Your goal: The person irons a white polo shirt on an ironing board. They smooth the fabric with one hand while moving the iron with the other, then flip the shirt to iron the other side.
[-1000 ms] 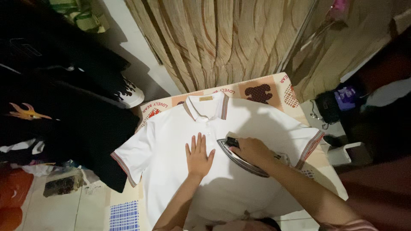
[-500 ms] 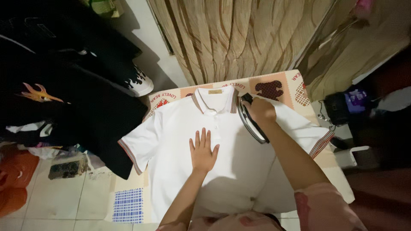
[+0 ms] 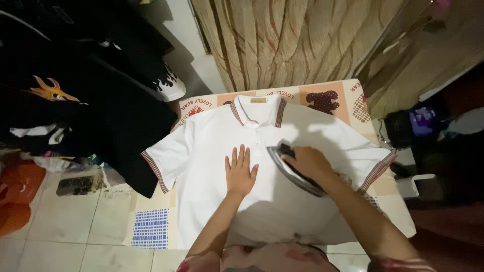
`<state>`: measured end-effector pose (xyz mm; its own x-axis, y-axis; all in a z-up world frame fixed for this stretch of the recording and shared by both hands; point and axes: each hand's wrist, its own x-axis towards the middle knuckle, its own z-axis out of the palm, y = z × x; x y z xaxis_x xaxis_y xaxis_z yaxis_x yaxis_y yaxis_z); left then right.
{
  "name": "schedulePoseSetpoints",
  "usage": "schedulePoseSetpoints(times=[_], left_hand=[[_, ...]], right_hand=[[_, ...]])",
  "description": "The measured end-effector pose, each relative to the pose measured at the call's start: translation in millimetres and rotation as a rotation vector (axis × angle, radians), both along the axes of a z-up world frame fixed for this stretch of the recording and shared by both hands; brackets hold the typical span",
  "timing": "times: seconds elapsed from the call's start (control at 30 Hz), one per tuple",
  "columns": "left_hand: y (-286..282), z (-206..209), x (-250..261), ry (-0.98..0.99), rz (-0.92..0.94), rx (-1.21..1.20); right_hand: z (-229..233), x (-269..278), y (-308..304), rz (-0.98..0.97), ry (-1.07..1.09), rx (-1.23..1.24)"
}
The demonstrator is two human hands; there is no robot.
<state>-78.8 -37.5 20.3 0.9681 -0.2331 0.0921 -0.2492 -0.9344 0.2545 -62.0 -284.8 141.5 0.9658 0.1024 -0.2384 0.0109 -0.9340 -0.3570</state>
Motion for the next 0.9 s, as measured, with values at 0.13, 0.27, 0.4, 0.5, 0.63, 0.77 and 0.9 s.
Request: schedulePoseSetpoints(times=[0.13,0.27,0.4,0.5,0.63,0.77,0.9], left_hand=[[6.4,7.2,-18.7,0.089,0.056,0.0],[10.5,14.5,-26.5,0.081,0.065,-0.028],[9.9,19.9,-24.6,0.094,0.077,-0.04],[9.7,21.2,-25.8,0.108,0.094,-0.038],[13.2,21.4,-24.5,0.147,0.087,-0.042],[12.6,19.7,-24.8,0.139,0.081,-0.029],[13.6,18.4,-30.8,0.147,0.126,-0.056]], right_hand=[[4.6,-2.9,8.6,0.015,0.14,-0.083],[0.5,2.4,10.1,0.073,0.038,-0.056],[1.8,7.9,9.9,0.088,0.023,-0.056],[7.0,6.6,9.9,0.034,0.114,-0.08],[18.5,-0.1,10.4,0.047,0.174,-0.177],[30.2,1.9,11.4,0.03,0.118,-0.13],[25.7,24.8,37.2,0.19,-0.116,-0.064]])
